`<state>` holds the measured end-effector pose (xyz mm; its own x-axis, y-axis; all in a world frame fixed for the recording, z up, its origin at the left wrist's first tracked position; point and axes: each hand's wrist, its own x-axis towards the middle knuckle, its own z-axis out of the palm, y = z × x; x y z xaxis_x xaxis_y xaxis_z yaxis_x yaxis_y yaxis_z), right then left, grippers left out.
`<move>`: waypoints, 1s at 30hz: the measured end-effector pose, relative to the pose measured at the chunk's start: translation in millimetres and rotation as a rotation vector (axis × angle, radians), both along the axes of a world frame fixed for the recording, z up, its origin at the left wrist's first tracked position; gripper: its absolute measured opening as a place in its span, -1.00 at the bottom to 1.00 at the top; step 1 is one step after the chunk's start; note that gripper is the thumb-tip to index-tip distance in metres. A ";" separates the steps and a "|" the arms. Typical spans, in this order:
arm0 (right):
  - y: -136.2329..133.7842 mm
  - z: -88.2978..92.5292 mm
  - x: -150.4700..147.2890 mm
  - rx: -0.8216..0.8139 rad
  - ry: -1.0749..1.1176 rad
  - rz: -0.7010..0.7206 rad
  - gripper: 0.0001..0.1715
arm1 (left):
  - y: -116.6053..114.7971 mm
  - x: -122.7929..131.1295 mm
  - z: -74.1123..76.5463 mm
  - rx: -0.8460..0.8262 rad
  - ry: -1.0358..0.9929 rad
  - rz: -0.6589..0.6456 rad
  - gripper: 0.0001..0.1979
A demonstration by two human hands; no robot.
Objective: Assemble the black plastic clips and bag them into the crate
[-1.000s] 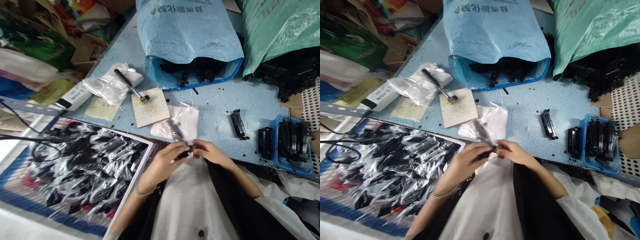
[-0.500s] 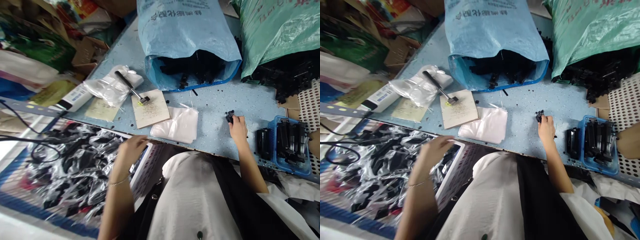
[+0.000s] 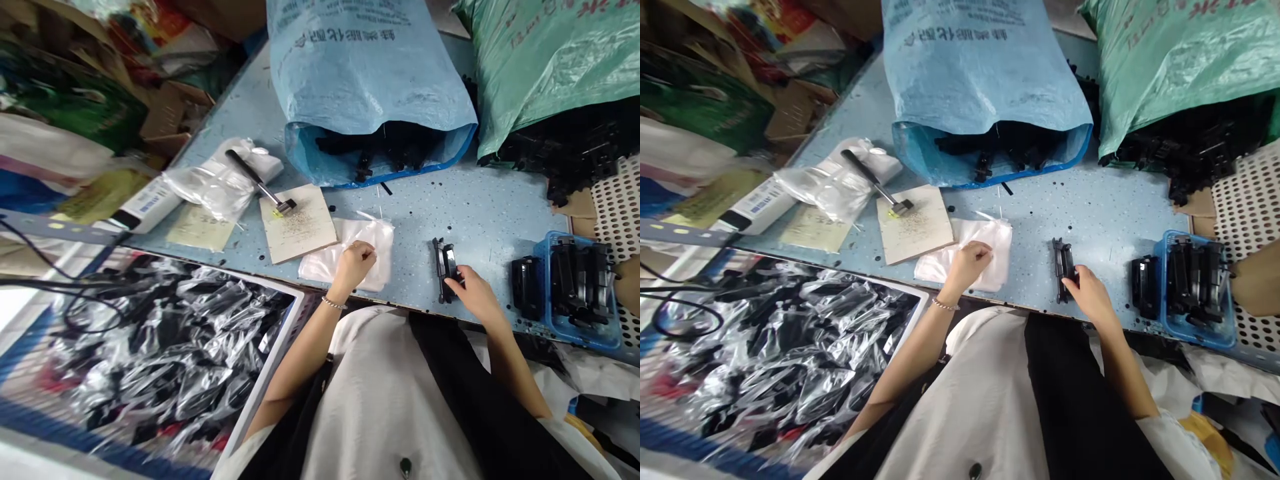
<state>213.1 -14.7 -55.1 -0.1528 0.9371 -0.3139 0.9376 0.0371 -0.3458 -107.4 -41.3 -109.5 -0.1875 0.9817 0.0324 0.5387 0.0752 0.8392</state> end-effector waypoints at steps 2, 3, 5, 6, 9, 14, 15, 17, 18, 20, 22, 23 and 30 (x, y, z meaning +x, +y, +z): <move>0.0 2.0 1.6 -0.075 0.049 -0.025 -0.67 | -3.0 -1.2 1.6 -0.001 -0.064 0.054 -0.84; -0.6 3.7 0.2 -0.112 0.147 -0.050 -0.73 | -4.2 0.5 2.0 -0.003 -0.081 0.080 -0.85; -3.7 7.6 -8.7 -0.251 0.507 -0.133 -0.77 | -6.2 5.6 1.9 -0.008 -0.089 0.121 -0.86; -6.2 9.0 -16.5 -0.337 0.704 -0.173 -0.76 | -7.1 8.0 1.5 -0.009 -0.081 0.133 -0.88; -13.6 6.6 -49.6 -0.574 1.056 -0.243 -0.69 | -9.3 9.2 -0.6 0.009 -0.031 0.137 -0.91; -14.8 -20.8 -92.1 -0.958 1.273 -0.363 -0.75 | -10.8 -6.6 -7.3 0.158 0.158 -0.007 -0.73; -14.0 -26.9 -93.9 -1.016 1.297 -0.395 -0.75 | -10.8 -10.1 -8.7 0.167 0.179 -0.023 -0.70; -12.3 -36.6 -92.8 -1.142 1.318 -0.468 -0.74 | -11.5 -15.3 -10.3 0.164 0.187 -0.020 -0.66; -11.4 -39.9 -91.3 -1.186 1.308 -0.493 -0.74 | -12.6 -16.7 -9.7 0.162 0.185 -0.015 -0.64; -9.2 -43.2 -89.3 -1.249 1.274 -0.521 -0.76 | -17.1 -16.5 -4.8 0.182 0.185 -0.025 -0.58; -6.6 -43.1 -91.1 -1.244 1.270 -0.515 -0.76 | -25.3 -11.6 5.7 0.232 0.174 -0.090 -0.52; -5.5 -42.1 -93.3 -1.193 1.268 -0.496 -0.77 | -30.5 -7.3 12.5 0.266 0.158 -0.141 -0.48; -14.5 -27.9 -106.9 -0.564 1.086 -0.232 -0.82 | -62.2 38.3 49.0 0.382 -0.014 -0.487 -0.29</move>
<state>106.2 -29.2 -83.0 -0.4338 0.7523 -0.4959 0.1218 -0.4964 -0.8595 -69.1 -103.5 -60.4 0.2759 0.8744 0.3992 0.4243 -0.4835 0.7657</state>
